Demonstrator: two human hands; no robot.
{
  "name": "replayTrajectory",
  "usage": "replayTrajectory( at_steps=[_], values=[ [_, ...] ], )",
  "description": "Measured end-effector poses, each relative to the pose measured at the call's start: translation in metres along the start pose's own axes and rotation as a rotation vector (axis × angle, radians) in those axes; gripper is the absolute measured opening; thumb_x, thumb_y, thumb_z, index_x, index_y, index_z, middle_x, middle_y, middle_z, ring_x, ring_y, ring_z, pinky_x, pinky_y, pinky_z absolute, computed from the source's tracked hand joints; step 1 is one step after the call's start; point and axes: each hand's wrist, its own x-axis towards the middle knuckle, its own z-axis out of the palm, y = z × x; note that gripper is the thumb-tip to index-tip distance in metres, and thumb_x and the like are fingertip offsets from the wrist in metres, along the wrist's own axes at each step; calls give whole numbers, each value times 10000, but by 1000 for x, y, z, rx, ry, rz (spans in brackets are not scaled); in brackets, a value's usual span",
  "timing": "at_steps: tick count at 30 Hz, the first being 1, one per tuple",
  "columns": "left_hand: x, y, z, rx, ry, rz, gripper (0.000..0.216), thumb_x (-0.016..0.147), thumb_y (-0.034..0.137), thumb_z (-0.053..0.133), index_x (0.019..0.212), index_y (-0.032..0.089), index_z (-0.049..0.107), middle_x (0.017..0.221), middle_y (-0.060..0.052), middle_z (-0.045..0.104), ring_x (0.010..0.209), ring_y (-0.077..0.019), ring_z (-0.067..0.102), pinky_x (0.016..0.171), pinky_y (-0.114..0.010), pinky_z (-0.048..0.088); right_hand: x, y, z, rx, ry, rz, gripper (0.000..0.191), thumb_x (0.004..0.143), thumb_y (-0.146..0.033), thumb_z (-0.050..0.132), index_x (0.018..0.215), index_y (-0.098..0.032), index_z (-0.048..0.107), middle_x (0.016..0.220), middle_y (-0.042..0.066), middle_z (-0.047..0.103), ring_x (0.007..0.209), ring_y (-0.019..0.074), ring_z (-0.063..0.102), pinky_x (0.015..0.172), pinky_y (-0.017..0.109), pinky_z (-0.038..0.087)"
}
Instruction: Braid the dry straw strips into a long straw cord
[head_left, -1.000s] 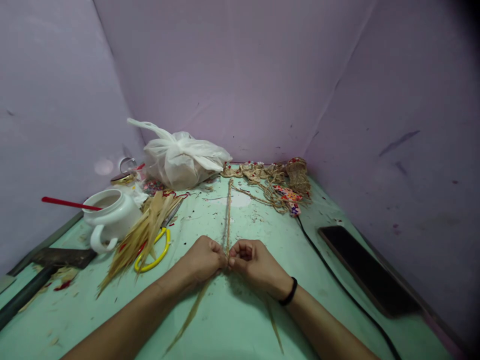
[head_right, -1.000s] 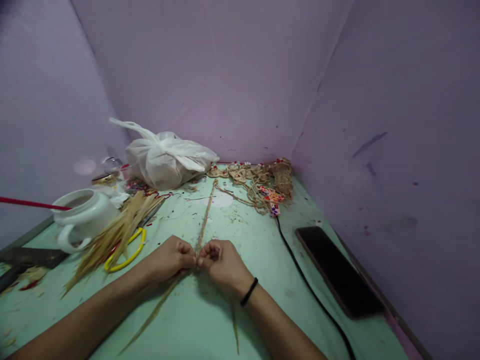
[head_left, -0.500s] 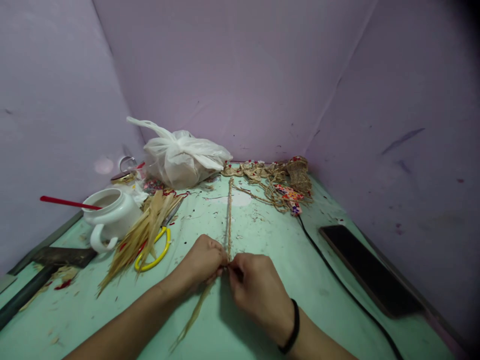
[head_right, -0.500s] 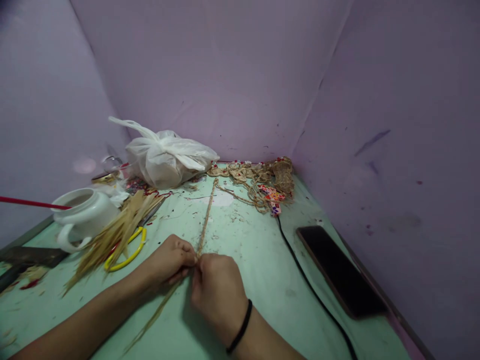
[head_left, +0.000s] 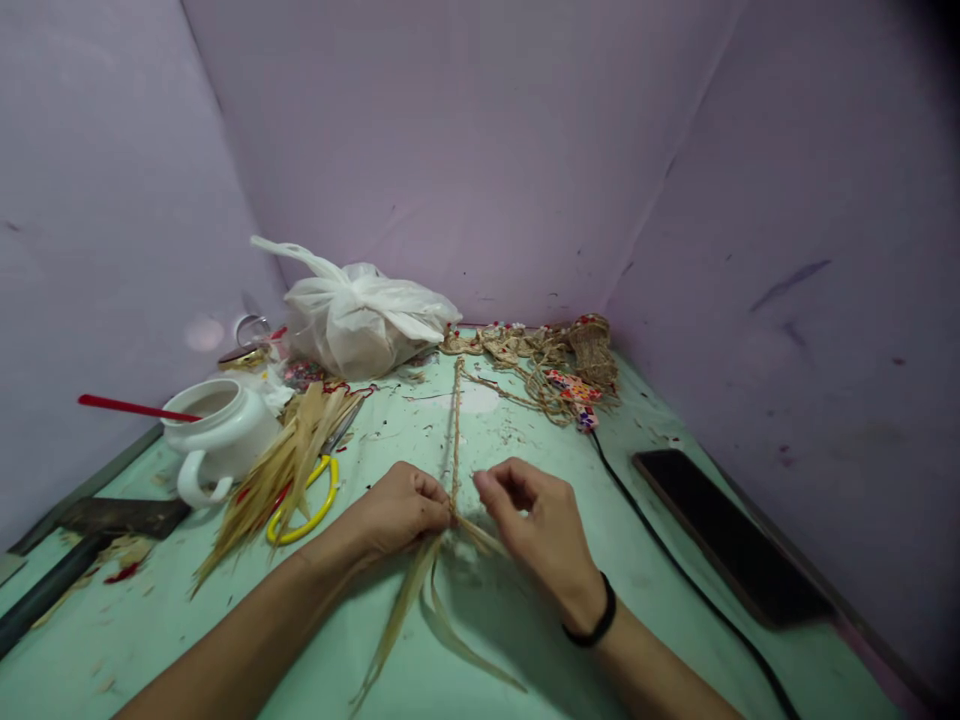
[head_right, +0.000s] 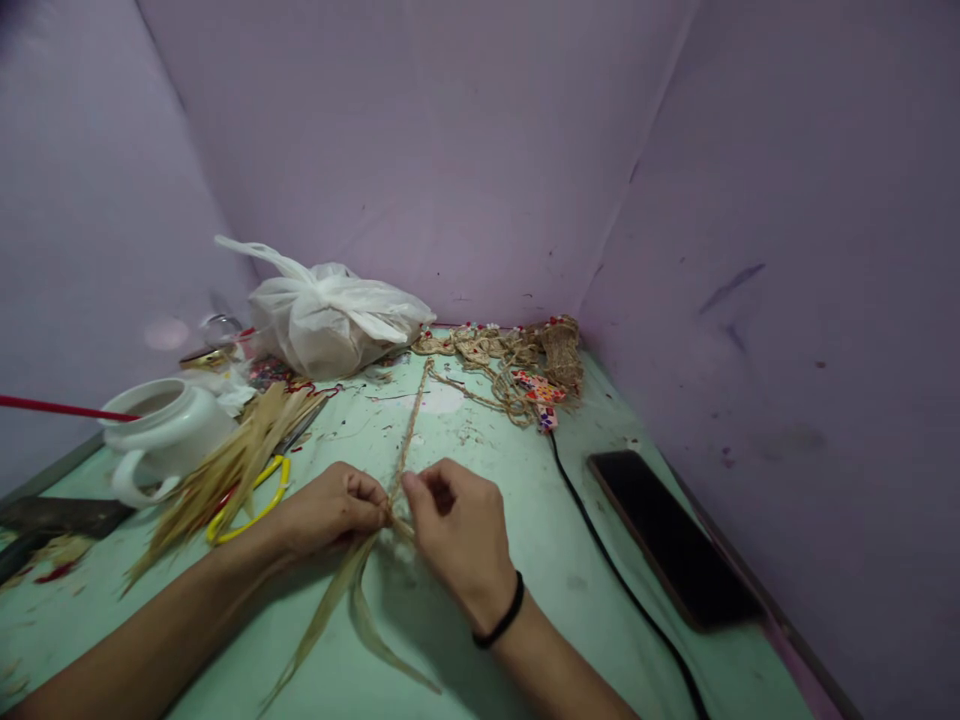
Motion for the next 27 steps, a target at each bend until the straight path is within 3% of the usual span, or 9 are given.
replayTrajectory(
  at_steps=[4,6,10,16,23,27],
  values=[
    [-2,3,1,-11,-7,15,60,499,189,486,487,130,497,341,67,325,333,-39,240,375,-211,157,8,2,7,541,-306,423,175,634,-327,534,679,-158,519,583,13,542,477,106,487,463,236,357],
    [-2,1,1,13,-9,28,61,502,187,475,486,132,496,344,68,319,343,-41,236,381,-212,160,6,4,11,578,-393,473,150,605,-295,553,636,-155,509,475,-32,463,400,73,412,407,206,299],
    [-2,-1,0,161,29,67,87,511,177,462,490,122,526,373,58,355,379,-49,269,403,-208,195,5,10,14,378,-325,349,130,578,-199,573,494,-137,496,387,-59,381,378,29,270,389,191,197],
    [-15,7,-4,489,63,87,189,594,238,465,511,119,587,441,4,505,439,-86,400,449,-198,275,8,16,15,352,-314,342,110,562,-158,538,463,-132,500,407,-35,437,394,39,305,398,202,193],
    [-38,7,29,929,293,118,257,716,232,385,704,154,629,645,-81,601,610,-171,534,547,-250,323,3,13,20,484,-251,454,38,540,-123,515,507,-126,533,424,-26,479,405,45,338,404,191,212],
    [-44,1,44,1098,267,111,302,728,157,335,857,147,608,751,-132,620,704,-231,570,636,-324,367,2,14,25,514,-207,463,28,533,-119,523,507,-130,522,422,-29,468,408,47,340,406,194,221]
  ],
)
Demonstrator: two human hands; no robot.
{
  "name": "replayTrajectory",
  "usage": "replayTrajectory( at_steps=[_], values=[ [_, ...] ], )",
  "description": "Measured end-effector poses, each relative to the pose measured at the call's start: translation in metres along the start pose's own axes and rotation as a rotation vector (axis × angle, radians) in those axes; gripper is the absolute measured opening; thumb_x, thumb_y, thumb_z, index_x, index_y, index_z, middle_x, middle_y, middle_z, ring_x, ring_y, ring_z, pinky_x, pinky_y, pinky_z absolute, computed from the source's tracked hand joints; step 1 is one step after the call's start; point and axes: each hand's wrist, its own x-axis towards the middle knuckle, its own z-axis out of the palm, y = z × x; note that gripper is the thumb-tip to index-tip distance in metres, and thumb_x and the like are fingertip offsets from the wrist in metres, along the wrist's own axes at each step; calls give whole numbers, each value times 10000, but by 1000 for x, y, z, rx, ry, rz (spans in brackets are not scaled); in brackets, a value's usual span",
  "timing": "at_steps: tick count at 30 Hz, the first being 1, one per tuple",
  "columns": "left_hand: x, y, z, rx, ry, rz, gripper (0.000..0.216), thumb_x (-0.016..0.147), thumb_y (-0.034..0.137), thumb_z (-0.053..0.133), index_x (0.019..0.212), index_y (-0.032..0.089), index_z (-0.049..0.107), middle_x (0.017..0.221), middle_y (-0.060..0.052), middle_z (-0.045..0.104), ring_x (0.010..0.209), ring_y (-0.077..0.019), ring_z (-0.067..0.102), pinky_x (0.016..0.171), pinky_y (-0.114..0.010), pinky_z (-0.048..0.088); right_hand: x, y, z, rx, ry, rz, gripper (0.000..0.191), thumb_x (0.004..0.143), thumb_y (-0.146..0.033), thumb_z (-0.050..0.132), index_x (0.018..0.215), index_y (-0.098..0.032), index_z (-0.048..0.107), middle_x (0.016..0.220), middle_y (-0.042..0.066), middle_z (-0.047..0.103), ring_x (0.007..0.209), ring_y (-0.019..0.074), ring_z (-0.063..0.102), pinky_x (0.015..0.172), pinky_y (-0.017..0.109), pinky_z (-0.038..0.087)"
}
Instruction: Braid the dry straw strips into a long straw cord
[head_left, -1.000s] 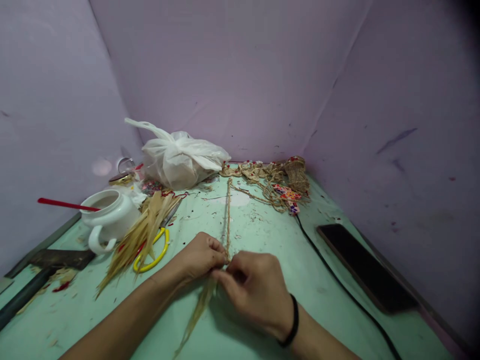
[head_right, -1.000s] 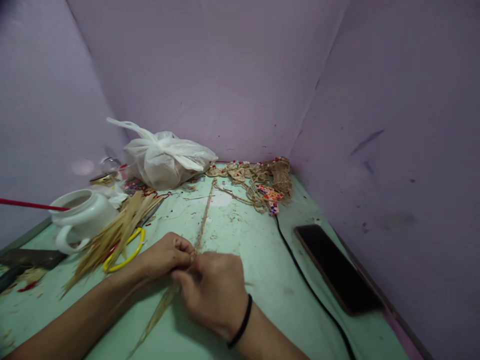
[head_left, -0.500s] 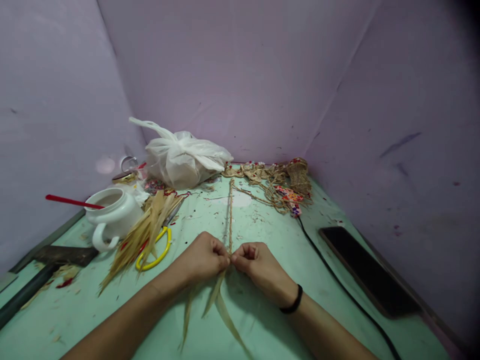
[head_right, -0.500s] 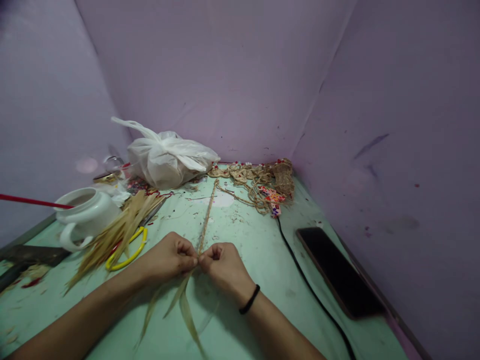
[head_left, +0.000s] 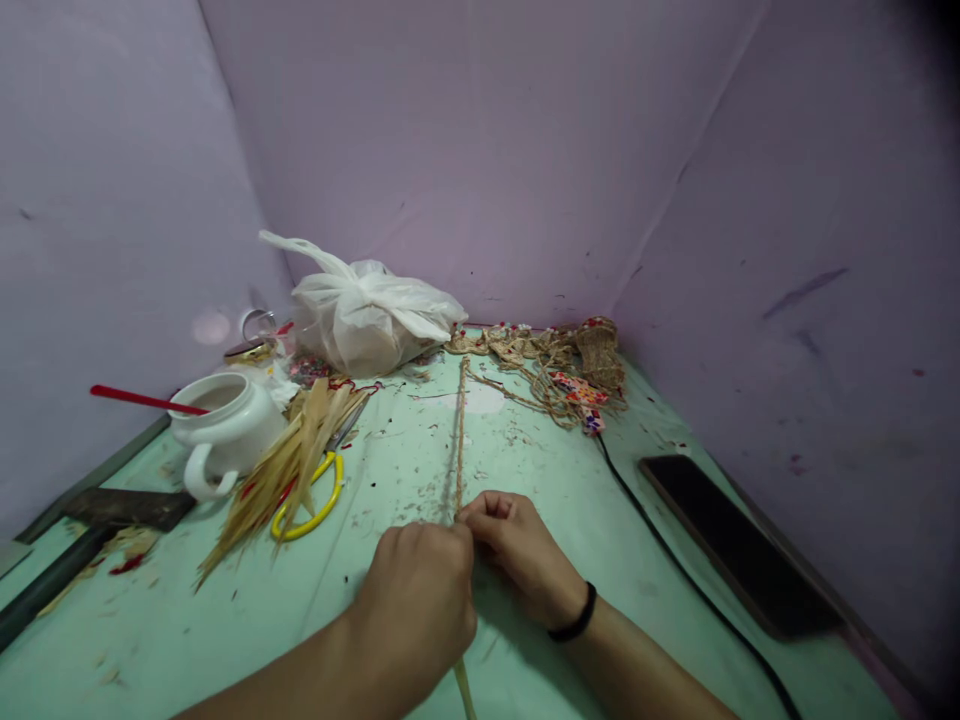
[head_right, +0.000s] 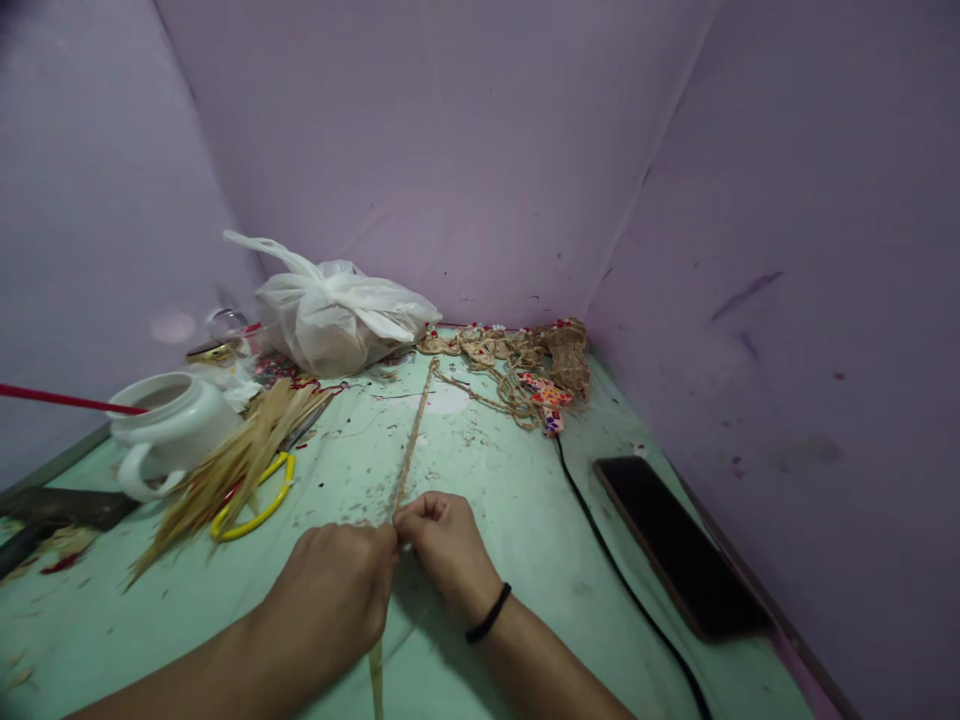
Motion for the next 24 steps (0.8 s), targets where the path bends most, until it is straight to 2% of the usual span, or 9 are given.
replayTrajectory(
  at_steps=[3,6,8,10,11,13,16,20,24],
  values=[
    [-4,2,5,45,-6,84,340,679,101,353,916,124,596,774,-141,619,717,-232,572,655,-334,376,1,2,2,0,3,0,34,531,-128,535,511,-135,508,428,-34,458,413,49,347,414,195,242],
    [-5,-3,-2,-38,-27,159,262,689,163,397,820,130,622,733,-125,623,677,-214,571,630,-307,376,0,1,2,23,-42,17,48,533,-133,547,535,-138,499,449,-33,471,426,54,377,425,194,263],
    [-2,-10,-12,-202,20,120,267,736,269,391,689,148,623,655,-95,614,614,-189,561,588,-283,372,-2,-2,0,42,-89,24,74,544,-163,569,558,-137,501,454,-35,472,414,49,366,418,191,247],
    [6,-20,-21,-426,156,-29,295,747,316,386,665,151,617,613,-66,600,563,-161,549,554,-264,371,-3,-5,-2,50,-139,28,125,561,-216,598,577,-135,503,458,-37,472,390,38,326,402,191,204],
    [12,-24,-24,-576,130,-98,268,732,309,407,762,152,622,626,-46,602,515,-139,537,520,-249,371,-3,-5,-3,53,-163,29,152,569,-242,609,586,-135,503,464,-37,475,381,33,306,397,193,183],
    [24,-31,-24,-872,-117,-211,288,681,283,449,873,133,601,482,4,533,379,-118,471,406,-225,331,-2,-5,-5,62,-207,11,191,576,-278,626,603,-136,501,487,-30,496,378,31,302,398,195,172],
    [36,-35,-14,-1161,-367,-197,193,594,235,496,690,98,592,464,1,514,351,-95,447,337,-195,305,2,-4,-7,47,-253,-47,183,578,-257,627,621,-141,491,498,-15,524,417,51,389,425,191,229],
    [42,-35,-1,-1186,-327,-255,104,533,205,512,492,110,520,403,-2,482,307,-80,400,300,-188,282,6,-2,-9,-115,-247,-110,120,602,-198,582,632,-142,481,530,-5,537,482,68,446,468,187,294],
    [43,-35,2,-1095,-288,-283,109,511,176,474,412,142,445,301,44,357,249,-54,272,284,-185,160,7,3,-13,-370,-185,-237,41,632,-171,523,629,-143,493,564,2,534,513,80,449,477,192,323]
  ],
)
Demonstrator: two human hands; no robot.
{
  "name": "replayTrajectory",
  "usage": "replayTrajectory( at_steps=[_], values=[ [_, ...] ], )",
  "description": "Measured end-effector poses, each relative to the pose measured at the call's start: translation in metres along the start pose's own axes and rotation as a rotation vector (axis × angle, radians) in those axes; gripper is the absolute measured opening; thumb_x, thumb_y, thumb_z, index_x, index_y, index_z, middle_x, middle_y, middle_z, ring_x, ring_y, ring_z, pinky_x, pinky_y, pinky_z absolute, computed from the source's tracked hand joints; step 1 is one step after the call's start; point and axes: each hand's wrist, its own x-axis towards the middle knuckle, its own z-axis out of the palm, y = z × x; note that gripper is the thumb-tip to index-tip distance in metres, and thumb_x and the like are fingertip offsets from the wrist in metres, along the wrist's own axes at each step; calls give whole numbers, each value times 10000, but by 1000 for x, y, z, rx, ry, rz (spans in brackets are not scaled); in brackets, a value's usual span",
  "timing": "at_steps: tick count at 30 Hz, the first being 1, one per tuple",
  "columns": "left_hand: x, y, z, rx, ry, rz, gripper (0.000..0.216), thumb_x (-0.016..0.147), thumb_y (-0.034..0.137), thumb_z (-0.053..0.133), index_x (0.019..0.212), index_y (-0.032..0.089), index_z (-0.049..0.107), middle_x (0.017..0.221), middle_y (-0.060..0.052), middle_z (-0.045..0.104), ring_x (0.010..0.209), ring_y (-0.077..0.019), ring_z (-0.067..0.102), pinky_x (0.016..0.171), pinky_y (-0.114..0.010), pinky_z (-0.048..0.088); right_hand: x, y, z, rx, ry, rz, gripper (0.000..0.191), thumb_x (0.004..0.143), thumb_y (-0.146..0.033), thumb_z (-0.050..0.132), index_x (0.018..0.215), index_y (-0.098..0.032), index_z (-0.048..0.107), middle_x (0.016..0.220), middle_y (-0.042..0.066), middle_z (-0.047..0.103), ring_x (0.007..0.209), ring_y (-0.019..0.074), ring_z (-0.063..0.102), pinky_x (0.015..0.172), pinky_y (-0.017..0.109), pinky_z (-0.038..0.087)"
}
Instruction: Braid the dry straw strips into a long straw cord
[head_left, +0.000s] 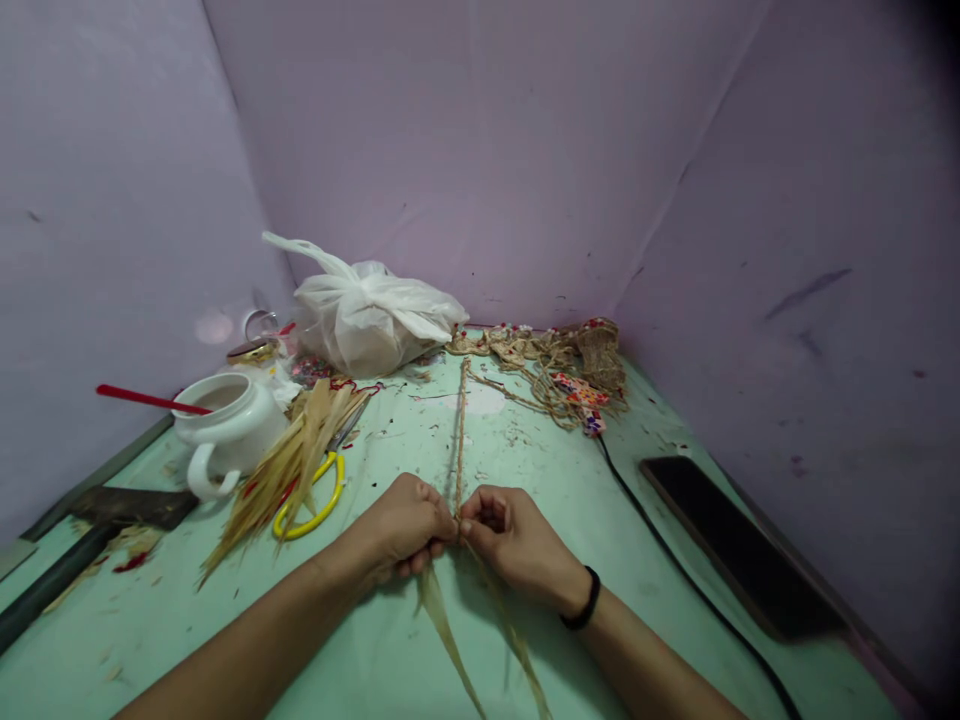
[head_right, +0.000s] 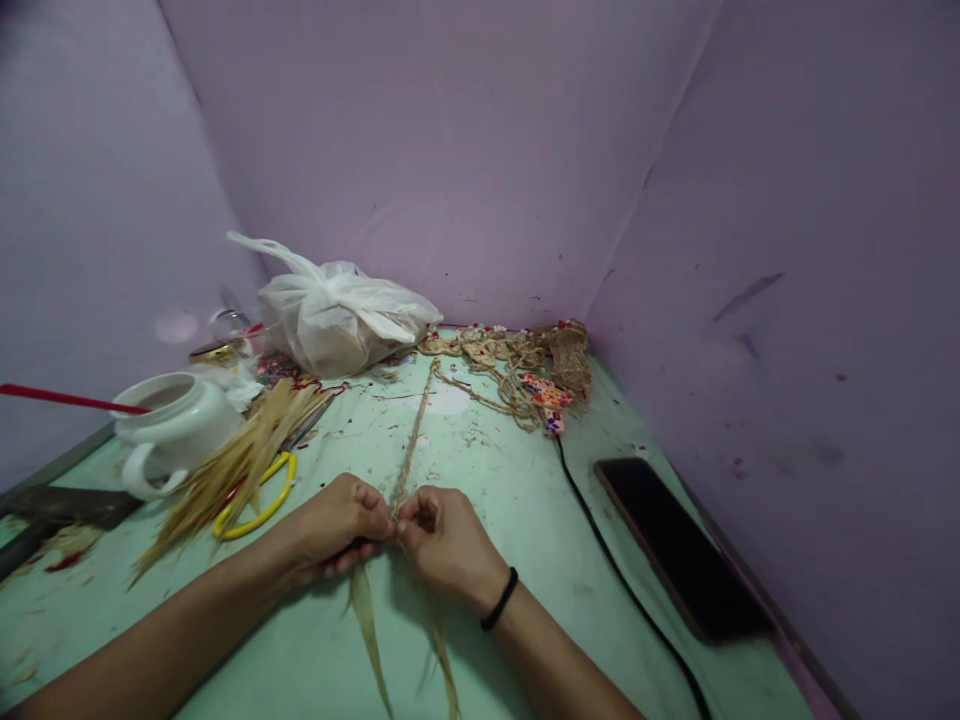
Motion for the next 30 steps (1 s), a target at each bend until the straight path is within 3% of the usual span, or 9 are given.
replayTrajectory(
  at_steps=[5,9,13,18,23,25,28,30],
  values=[
    [3,-4,4,1,42,123,122,499,168,502,415,139,419,331,83,268,341,-18,176,360,-196,91,-5,0,-3,-331,100,-100,74,653,-185,490,628,-151,551,559,8,553,518,93,467,469,193,322],
    [5,-8,7,76,95,141,116,505,148,470,403,138,416,345,77,251,380,-29,182,385,-211,105,-11,-8,-3,-458,149,-10,103,625,-215,517,579,-146,577,523,21,562,488,101,465,441,199,300],
    [5,-8,8,34,95,149,97,490,126,443,394,133,432,336,70,271,361,-29,200,375,-205,117,-16,-12,3,-332,50,81,92,599,-187,509,545,-136,563,496,9,543,456,85,445,413,183,294],
    [0,-2,5,-102,3,47,66,492,154,456,430,139,471,313,59,335,270,-37,212,324,-205,105,-20,-9,10,-267,13,42,112,606,-161,500,512,-129,552,488,-5,517,459,69,428,415,170,288],
    [-1,2,-1,-72,-21,97,37,466,123,483,458,114,518,314,59,351,301,-23,231,339,-185,119,-18,-13,-1,-196,-104,57,102,596,-193,568,522,-123,575,483,-6,512,450,63,397,418,180,278],
    [0,3,-1,-85,-27,85,28,477,142,507,463,119,512,313,65,342,303,-23,230,344,-186,126,-15,-17,-9,-81,-95,77,144,598,-236,596,522,-121,556,476,-7,508,440,59,393,426,184,294],
    [-1,4,-2,-123,-47,59,65,491,183,538,481,124,513,322,66,350,302,-24,227,348,-192,131,-11,-25,-14,208,35,170,158,618,-273,601,605,-132,533,541,-3,544,467,63,455,482,192,362],
    [-2,4,-2,-136,-58,69,73,489,190,542,488,123,513,327,65,352,307,-25,226,354,-195,128,-10,-28,-12,393,-21,297,156,619,-262,603,660,-140,516,561,-4,551,488,72,500,518,205,398]
  ],
)
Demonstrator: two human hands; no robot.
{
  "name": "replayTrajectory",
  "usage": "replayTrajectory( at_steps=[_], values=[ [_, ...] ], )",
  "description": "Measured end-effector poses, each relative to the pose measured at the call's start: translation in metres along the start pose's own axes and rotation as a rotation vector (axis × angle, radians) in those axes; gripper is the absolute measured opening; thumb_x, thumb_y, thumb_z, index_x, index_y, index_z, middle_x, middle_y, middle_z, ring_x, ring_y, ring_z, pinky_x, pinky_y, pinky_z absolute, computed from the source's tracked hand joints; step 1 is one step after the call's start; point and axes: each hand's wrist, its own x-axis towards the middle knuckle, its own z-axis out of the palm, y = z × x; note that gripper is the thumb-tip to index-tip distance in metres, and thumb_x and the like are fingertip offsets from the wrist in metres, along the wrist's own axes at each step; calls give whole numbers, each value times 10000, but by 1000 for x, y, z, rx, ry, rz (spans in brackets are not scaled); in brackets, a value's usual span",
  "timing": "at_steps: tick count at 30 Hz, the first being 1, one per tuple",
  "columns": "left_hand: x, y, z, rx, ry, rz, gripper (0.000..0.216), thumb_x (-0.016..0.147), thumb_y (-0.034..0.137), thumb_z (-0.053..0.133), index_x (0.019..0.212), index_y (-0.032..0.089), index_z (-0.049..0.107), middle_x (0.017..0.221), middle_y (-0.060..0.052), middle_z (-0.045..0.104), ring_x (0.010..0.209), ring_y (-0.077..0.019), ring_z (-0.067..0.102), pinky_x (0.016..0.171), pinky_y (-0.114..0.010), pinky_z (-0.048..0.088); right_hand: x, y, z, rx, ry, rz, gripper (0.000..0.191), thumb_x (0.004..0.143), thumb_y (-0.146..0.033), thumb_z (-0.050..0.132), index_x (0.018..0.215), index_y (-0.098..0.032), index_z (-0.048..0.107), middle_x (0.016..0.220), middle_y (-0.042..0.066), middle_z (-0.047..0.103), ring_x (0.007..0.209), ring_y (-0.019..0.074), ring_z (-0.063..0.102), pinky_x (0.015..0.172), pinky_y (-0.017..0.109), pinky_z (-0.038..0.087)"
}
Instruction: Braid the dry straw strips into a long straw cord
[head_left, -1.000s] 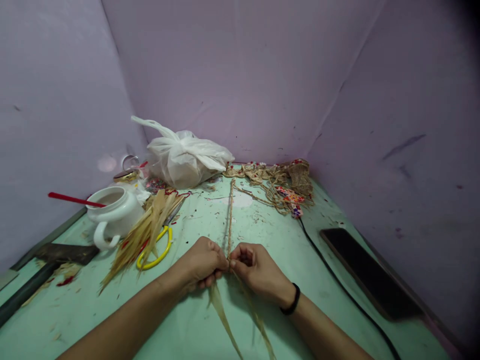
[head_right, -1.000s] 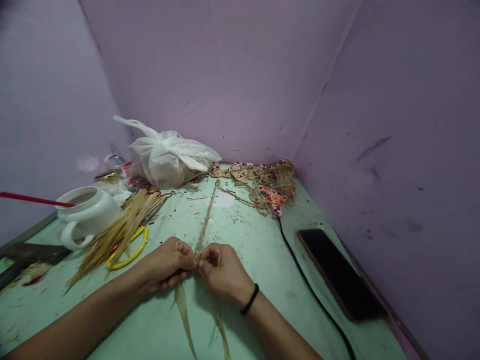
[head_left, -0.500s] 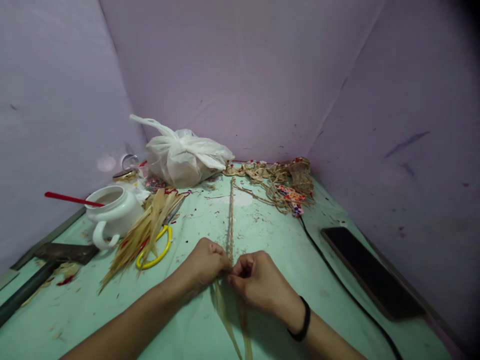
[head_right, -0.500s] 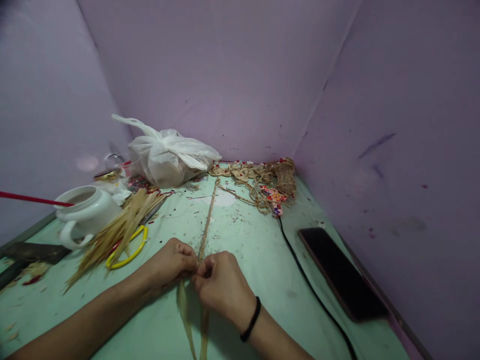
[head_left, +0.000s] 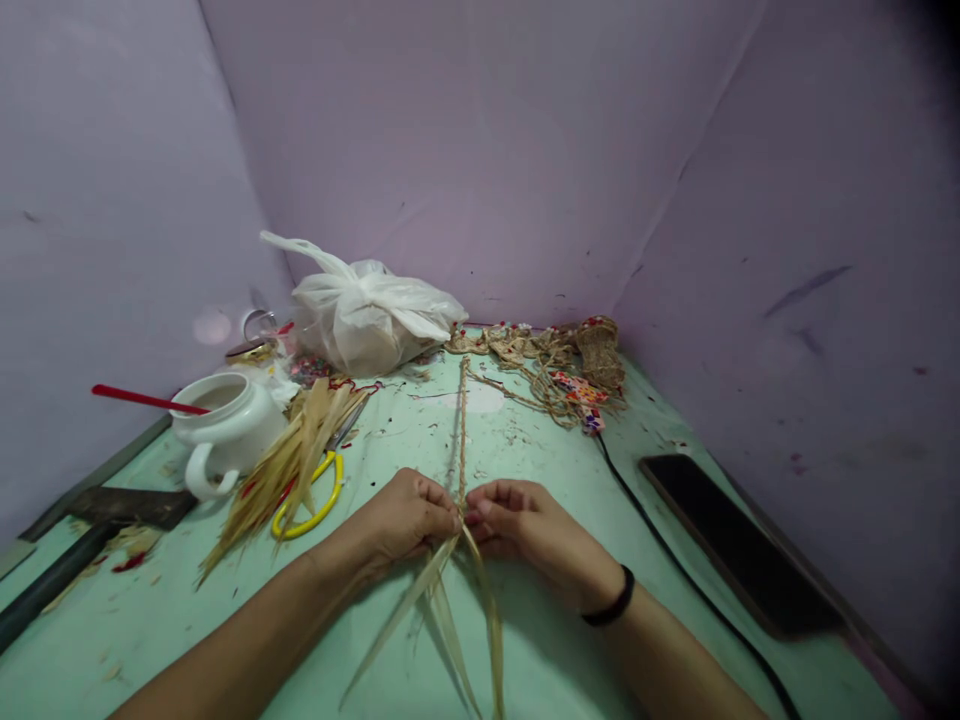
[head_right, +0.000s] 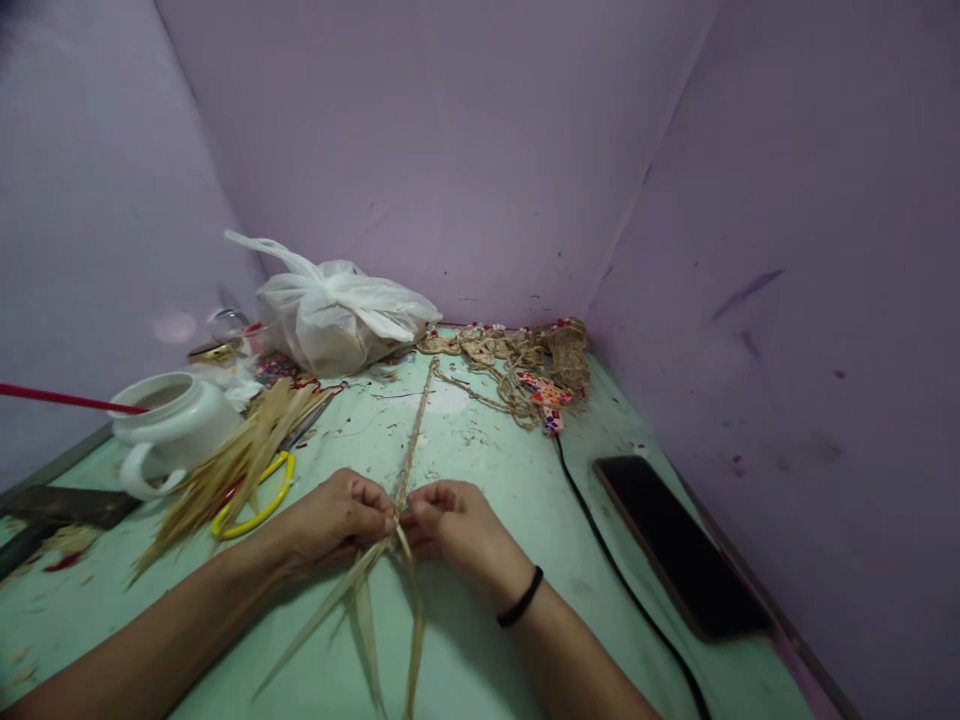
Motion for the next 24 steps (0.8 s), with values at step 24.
replayTrajectory(
  at_steps=[24],
  values=[
    [-33,-13,29,950,315,300,189,654,224,437,532,150,561,532,-46,488,476,-108,370,501,-244,209,11,24,10,-132,100,-76,9,540,-136,490,545,-131,496,443,-48,430,422,40,322,413,182,218]
  ],
)
